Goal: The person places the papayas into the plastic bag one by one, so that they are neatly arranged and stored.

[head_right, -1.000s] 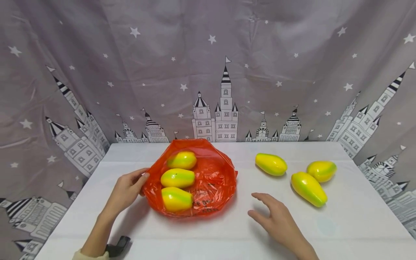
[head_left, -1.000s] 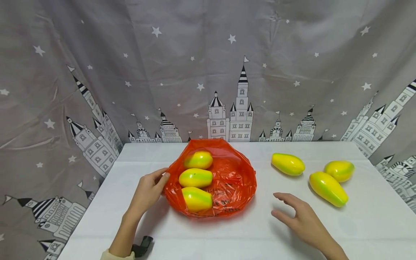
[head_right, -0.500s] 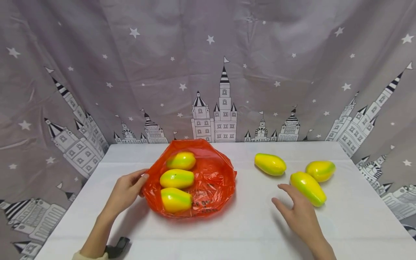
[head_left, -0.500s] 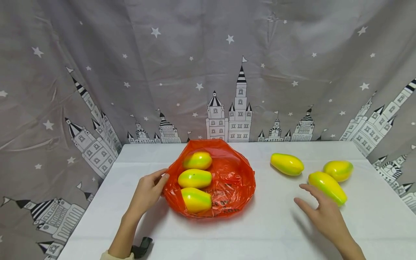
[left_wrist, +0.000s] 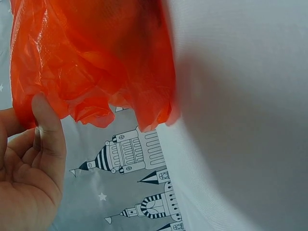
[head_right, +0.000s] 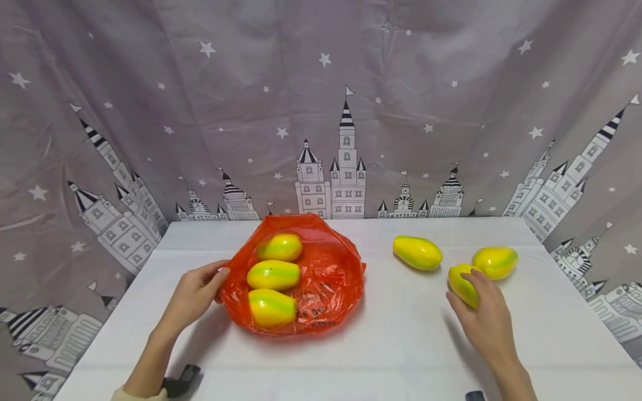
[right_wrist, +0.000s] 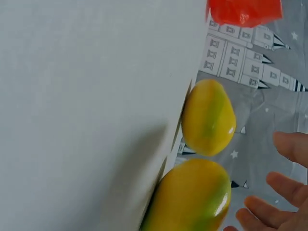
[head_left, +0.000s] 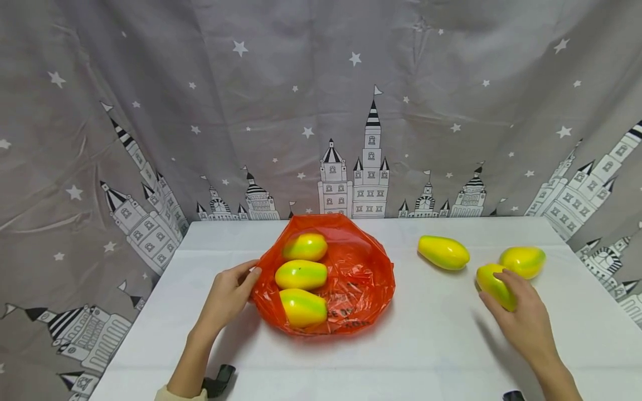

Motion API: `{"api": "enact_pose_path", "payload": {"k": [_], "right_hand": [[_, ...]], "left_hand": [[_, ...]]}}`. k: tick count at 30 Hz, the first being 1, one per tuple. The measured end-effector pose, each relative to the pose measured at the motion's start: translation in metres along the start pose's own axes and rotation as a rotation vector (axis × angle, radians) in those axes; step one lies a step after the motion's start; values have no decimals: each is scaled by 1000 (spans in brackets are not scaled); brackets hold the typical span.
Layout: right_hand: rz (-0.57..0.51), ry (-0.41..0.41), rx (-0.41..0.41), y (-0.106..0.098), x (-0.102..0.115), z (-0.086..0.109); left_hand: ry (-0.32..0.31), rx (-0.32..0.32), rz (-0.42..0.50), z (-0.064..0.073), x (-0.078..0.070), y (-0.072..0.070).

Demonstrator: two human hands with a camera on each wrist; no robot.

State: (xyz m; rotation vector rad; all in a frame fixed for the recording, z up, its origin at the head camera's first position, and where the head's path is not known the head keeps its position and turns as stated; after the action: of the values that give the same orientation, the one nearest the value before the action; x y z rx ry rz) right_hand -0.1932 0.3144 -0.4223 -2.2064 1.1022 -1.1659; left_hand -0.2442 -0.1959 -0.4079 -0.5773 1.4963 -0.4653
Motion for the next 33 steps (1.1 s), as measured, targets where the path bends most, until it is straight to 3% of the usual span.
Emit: {"api": "enact_pose_path", "payload": {"k": [5,11,22,33], "right_hand": [[-10,37,63,-1,-11,-2],[11,35,83,1,-21,-6],[72,217,234,4,-40,-6],[83,193,239,4,-43,-5]], "left_hand": [[-3,2,-2,0,0,1],[4,1,-5,-1,0,2],[9,5,-6,0,-1,3],[-2,6,-10,-1,0,3]]}}
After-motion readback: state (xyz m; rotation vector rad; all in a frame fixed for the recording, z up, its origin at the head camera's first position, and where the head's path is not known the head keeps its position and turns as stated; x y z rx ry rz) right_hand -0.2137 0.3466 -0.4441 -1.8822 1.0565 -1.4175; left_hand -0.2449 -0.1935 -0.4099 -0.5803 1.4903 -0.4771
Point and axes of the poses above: each hand's wrist, its own z-axis away from the middle knuckle, its own y-axis out of the palm, x = y × z, the point moved 5 cm from there along -z, towards the middle knuckle, and after that the axes turned 8 degrees about -y, right-handed, at the moved point
